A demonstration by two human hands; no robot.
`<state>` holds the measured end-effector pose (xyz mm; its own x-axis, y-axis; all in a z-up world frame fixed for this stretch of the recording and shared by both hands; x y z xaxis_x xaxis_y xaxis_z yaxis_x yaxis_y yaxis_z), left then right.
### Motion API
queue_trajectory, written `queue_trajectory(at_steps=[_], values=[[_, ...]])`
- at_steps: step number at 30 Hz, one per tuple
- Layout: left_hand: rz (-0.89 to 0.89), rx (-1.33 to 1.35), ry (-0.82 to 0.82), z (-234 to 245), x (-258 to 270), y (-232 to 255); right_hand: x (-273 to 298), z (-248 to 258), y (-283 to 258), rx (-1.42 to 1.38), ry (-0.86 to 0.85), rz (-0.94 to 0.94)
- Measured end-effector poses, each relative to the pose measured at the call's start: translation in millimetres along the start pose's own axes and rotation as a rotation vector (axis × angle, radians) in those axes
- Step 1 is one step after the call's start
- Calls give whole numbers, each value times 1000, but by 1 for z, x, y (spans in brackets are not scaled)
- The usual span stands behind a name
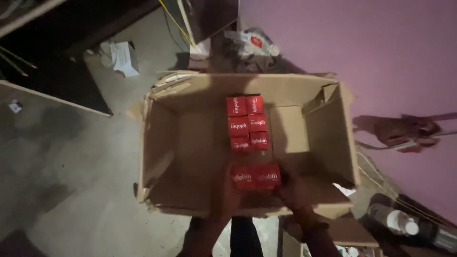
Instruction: The person picks up medicine boxes from a table and packs them into a cardboard box by hand, then arranges medicine boxes on a shelf.
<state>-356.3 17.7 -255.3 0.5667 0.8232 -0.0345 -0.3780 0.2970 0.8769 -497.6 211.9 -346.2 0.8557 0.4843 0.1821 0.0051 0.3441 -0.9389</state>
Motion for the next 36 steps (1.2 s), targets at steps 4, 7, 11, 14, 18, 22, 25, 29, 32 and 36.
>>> queue_trajectory(at_steps=[4, 7, 11, 14, 18, 22, 25, 29, 32, 36], values=[[300, 0, -68, -67, -5, -89, -26, -18, 78, -303, 10, -246], [462, 324, -82, -135, 5, -182, -55, -29, 123, -242, 125, -335], [475, 655, 73, -202, 17, -291, -84, -36, 150, -283, 113, -356], [676, 590, -84, -212, 20, -316, -77, -42, 166, -388, 69, -457], [752, 519, -227, -180, 0, -259, -85, -63, 167, -600, -20, -612], [776, 502, -248, -149, 1, -218, -83, -56, 152, -398, -69, -621], [794, 507, -231, -163, 2, -236, -88, -56, 146, -192, -56, -513], [725, 446, -192, -188, 17, -292, -74, -53, 105, -427, -224, -335], [592, 369, -171, -197, -2, -304, -79, -46, 92, -226, -204, -325], [517, 187, -193, -136, -22, -253, -71, -17, 59, 374, 291, -162]])
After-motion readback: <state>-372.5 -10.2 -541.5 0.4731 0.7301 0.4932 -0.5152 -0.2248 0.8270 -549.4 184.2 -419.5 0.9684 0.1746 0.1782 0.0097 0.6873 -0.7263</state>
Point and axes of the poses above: each hand's wrist, its own x-axis away from the middle knuckle, its own z-axis out of the back of the hand, y = z × x, the point moved 7 cm from there along -x, towards the middle knuckle, and after that the axes turned 14 degrees about y, right-handed, at the moved point
